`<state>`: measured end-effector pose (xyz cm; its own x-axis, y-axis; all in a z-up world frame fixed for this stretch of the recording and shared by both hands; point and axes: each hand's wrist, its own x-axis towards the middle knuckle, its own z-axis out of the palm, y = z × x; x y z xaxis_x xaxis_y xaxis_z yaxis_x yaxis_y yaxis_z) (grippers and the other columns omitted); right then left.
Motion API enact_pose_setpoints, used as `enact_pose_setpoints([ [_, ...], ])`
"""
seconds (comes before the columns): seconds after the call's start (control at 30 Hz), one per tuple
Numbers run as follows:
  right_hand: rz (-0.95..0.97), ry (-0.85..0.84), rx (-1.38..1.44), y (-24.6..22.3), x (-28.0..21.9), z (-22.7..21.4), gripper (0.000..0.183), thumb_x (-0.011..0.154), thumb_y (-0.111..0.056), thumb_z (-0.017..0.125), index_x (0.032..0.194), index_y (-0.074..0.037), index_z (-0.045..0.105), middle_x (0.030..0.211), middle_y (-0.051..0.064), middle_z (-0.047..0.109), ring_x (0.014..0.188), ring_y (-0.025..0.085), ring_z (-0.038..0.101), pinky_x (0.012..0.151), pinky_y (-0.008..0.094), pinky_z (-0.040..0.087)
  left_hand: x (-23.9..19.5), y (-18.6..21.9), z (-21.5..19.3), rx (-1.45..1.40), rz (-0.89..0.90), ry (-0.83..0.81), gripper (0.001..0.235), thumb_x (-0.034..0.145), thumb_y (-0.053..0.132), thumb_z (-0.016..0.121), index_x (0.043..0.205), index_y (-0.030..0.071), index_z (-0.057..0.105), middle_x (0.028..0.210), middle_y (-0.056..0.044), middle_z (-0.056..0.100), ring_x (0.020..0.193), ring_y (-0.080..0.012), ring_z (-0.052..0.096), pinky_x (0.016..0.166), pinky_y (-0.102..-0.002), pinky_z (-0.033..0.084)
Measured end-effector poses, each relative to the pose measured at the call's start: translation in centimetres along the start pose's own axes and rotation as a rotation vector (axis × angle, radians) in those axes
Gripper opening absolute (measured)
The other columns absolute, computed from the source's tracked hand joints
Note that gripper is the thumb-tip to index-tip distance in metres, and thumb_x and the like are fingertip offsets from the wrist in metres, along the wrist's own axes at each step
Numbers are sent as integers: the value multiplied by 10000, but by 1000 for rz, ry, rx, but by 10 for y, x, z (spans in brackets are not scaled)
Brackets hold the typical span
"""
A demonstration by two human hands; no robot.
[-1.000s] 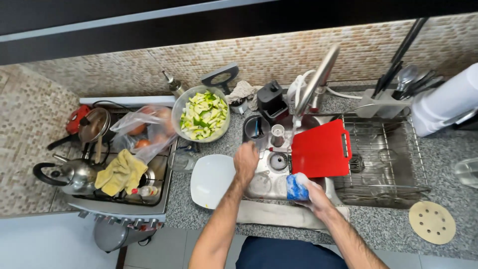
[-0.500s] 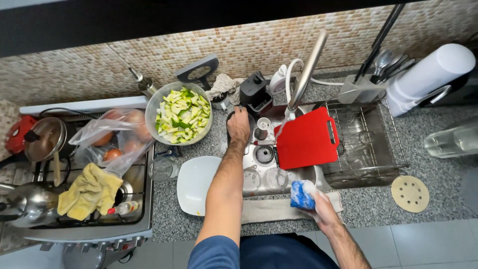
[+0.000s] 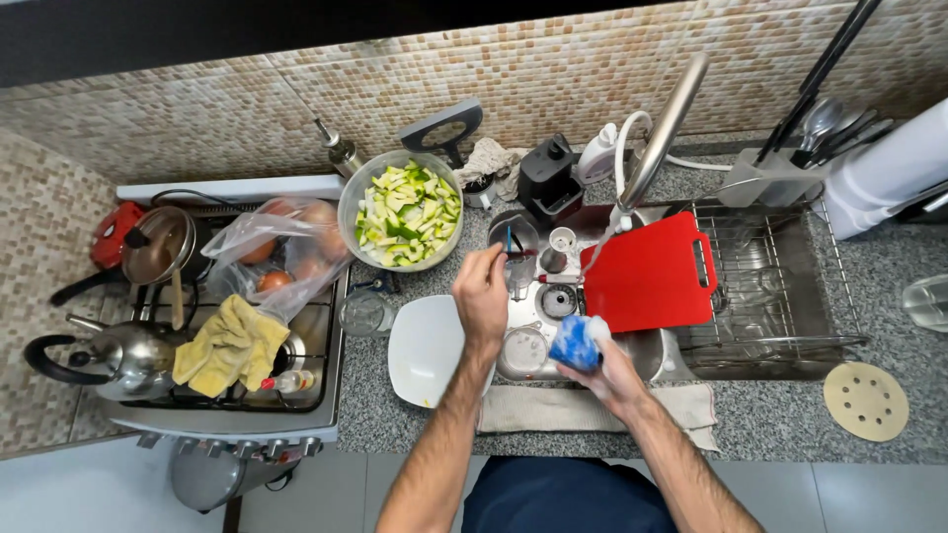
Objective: Washing various kitchen items including a cutting board and utensils in a sink using a sponge.
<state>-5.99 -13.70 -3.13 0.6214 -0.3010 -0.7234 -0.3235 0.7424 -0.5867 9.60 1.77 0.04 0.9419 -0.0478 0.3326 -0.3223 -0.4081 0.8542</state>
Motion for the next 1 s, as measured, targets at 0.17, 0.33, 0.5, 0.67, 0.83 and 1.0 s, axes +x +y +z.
enact_pose_setpoints([
  [0.17,-35,-118,145,-12,2,41,566,1146,-458,649,1354,68,633,1210,237,605,1103,392,698,1086,755,584,-92,21,-2,-137,-226,65,138,1032,91,814,1163,68,853,961,-127,807,884,-234,812,664,-350,695],
  [0.33,-257,-74,137,-3,25,30,260,1134,-273,711,1065,-31,647,811,91,566,713,191,622,867,506,703,-129,29,-5,-285,-401,-124,141,981,34,821,1117,15,853,810,-139,805,674,-182,799,546,-302,691],
  [0.5,-405,111,-78,9,30,26,233,946,-63,840,1164,-18,768,837,122,656,730,185,615,719,454,637,-132,-39,44,-10,-562,-578,466,1082,550,611,948,177,856,788,-76,800,801,-291,777,723,-435,621],
  [0.67,-423,227,-168,19,52,11,418,922,-48,796,1339,-14,791,1073,169,753,987,214,664,918,492,612,-139,-44,62,120,-501,-753,725,1188,662,364,793,160,707,819,-209,757,1006,-502,777,878,-578,586],
  [0.83,-544,433,-110,-32,131,-3,324,1028,-95,666,1324,-37,783,1032,178,759,836,228,713,698,478,604,-143,22,10,106,-490,-716,706,1204,578,395,899,29,718,938,-327,760,1066,-598,738,889,-674,537],
  [1.0,-417,313,12,-15,152,-59,259,1069,-179,648,1278,-43,721,945,178,732,722,253,742,653,582,674,-130,13,7,58,-527,-654,649,1211,460,388,869,4,700,916,-361,745,1064,-574,745,919,-665,526],
])
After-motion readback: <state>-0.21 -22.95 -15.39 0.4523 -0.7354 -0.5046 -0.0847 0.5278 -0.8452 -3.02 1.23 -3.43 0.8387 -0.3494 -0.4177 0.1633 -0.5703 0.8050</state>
